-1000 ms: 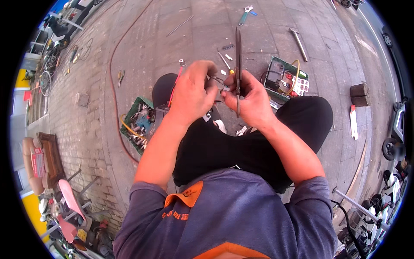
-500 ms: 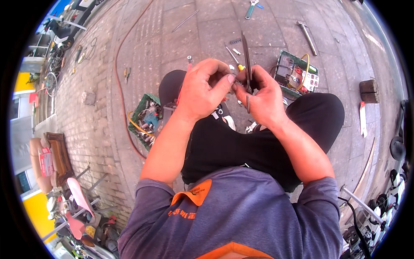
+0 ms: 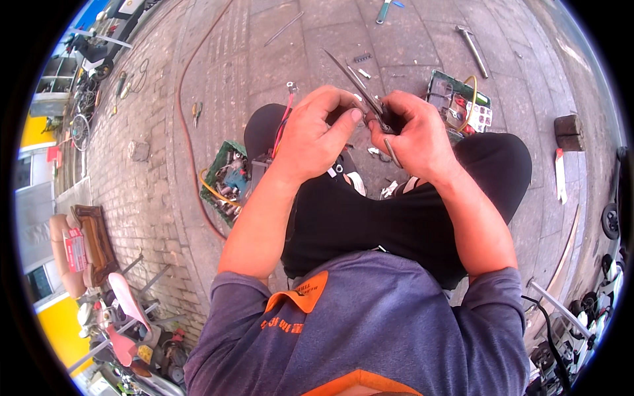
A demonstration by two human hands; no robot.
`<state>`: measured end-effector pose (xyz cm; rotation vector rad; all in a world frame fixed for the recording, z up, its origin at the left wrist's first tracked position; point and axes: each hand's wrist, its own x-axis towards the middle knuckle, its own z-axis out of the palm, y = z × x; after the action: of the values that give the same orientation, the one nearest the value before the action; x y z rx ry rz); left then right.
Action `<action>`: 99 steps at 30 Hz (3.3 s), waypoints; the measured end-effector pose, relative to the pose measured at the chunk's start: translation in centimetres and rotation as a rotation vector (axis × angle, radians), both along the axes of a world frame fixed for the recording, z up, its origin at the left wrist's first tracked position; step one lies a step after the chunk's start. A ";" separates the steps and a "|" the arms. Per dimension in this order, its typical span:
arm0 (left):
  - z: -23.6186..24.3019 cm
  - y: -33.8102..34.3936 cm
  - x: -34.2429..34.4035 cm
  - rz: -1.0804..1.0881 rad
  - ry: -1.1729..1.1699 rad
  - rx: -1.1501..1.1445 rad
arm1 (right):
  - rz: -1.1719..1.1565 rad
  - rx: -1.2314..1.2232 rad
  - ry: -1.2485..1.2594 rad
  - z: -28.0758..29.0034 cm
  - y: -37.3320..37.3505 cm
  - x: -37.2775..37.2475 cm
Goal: The person sits on the ground and works on a bundle of electrical wires. They use pliers to strip wire insulation, twist wire ends together, and use a screwdriver to tighten connections within a black plastic housing.
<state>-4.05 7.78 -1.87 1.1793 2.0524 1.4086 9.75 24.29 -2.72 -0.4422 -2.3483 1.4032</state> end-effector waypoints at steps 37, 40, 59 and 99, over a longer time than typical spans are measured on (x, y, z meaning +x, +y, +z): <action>0.9 -0.2 0.3 -0.124 -0.470 -0.129 | -0.066 -0.207 -0.031 -1.0 -0.2 -0.3; 0.8 -0.1 0.0 -0.158 -0.391 -0.123 | -0.071 -0.085 -0.019 -0.7 -0.2 -0.4; 0.5 -0.7 -0.7 -0.048 -0.651 0.069 | -0.102 -0.269 0.077 -0.8 0.8 -0.3; -1.0 -1.2 -1.6 0.089 -0.683 0.366 | -0.160 0.626 -0.111 -0.1 -0.3 0.1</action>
<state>-5.60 6.58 -2.83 0.5871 1.4189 1.9476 9.88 24.02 -2.84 -0.5112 -2.6028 0.5321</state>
